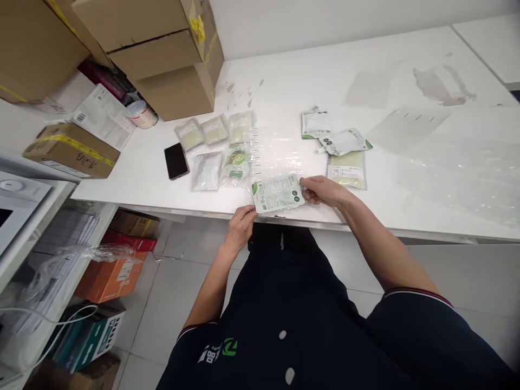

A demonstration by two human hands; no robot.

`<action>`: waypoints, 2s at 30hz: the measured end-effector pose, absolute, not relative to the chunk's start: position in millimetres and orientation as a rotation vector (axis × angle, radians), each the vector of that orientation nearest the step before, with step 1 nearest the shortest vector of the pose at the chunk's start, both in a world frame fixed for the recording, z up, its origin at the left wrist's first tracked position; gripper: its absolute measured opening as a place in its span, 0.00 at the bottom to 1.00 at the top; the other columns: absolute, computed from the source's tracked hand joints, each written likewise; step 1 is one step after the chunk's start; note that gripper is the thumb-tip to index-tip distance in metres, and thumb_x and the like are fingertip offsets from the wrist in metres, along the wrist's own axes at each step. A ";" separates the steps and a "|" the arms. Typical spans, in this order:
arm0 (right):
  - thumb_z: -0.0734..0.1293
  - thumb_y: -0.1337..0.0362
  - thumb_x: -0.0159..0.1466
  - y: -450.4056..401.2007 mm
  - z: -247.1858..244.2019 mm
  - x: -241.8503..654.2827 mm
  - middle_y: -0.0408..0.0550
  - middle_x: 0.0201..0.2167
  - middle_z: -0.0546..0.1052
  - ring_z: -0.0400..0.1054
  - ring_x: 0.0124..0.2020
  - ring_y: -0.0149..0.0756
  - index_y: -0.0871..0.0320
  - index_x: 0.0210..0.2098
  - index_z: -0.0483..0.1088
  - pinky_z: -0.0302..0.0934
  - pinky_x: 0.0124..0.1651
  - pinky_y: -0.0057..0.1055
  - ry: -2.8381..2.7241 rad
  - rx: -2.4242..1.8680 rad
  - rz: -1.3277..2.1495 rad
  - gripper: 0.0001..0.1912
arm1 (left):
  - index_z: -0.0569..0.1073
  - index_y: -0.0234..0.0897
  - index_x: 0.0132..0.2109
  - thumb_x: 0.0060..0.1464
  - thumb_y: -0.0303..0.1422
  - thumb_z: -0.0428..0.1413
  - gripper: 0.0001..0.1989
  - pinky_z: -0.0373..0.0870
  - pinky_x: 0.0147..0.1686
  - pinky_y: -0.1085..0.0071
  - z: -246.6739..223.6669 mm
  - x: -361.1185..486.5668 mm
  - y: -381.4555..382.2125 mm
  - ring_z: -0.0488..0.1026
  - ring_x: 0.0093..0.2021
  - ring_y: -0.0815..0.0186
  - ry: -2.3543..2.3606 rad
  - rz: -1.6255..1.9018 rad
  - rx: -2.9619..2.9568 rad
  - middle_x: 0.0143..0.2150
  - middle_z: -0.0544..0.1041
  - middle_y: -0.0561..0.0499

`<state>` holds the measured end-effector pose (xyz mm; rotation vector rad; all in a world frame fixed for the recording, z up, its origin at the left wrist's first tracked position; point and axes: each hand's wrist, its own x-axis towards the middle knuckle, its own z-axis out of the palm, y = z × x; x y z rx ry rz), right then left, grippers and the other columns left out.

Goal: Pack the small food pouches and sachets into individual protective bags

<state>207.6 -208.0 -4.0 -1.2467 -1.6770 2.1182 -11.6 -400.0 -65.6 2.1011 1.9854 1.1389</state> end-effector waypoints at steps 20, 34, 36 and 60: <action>0.58 0.51 0.68 -215.9 -6.8 239.7 0.58 0.45 0.77 0.72 0.43 0.47 0.58 0.47 0.70 0.67 0.44 0.45 -2.373 -1.276 0.875 0.19 | 0.71 0.39 0.39 0.64 0.29 0.46 0.10 0.71 0.57 0.53 -73.1 -21.5 -389.9 0.71 0.59 0.60 1.800 1.065 2.164 0.51 0.79 0.44; 0.56 0.57 0.70 -216.1 -6.9 237.6 0.51 0.52 0.76 0.65 0.59 0.47 0.52 0.50 0.73 0.60 0.58 0.48 -2.520 -0.675 0.882 0.18 | 0.68 0.40 0.42 0.64 0.38 0.51 0.07 0.71 0.45 0.67 -18.5 -14.1 -368.8 0.77 0.44 0.64 1.896 1.304 1.654 0.40 0.77 0.49; 0.55 0.54 0.70 -202.8 3.6 224.4 0.51 0.44 0.78 0.71 0.47 0.46 0.54 0.44 0.73 0.63 0.50 0.43 -2.511 -0.788 0.900 0.18 | 0.68 0.39 0.40 0.62 0.39 0.53 0.08 0.69 0.39 0.72 -19.3 -17.4 -348.9 0.75 0.36 0.68 1.962 1.439 1.475 0.35 0.75 0.52; 0.60 0.65 0.67 -136.2 -35.9 135.8 0.62 0.58 0.67 0.59 0.55 0.55 0.60 0.50 0.73 0.55 0.51 0.48 -2.505 -1.021 0.189 0.15 | 0.56 0.29 0.69 0.53 0.15 0.42 0.35 0.47 0.68 0.46 -24.5 -14.0 -293.0 0.50 0.71 0.47 2.281 0.000 2.287 0.70 0.57 0.35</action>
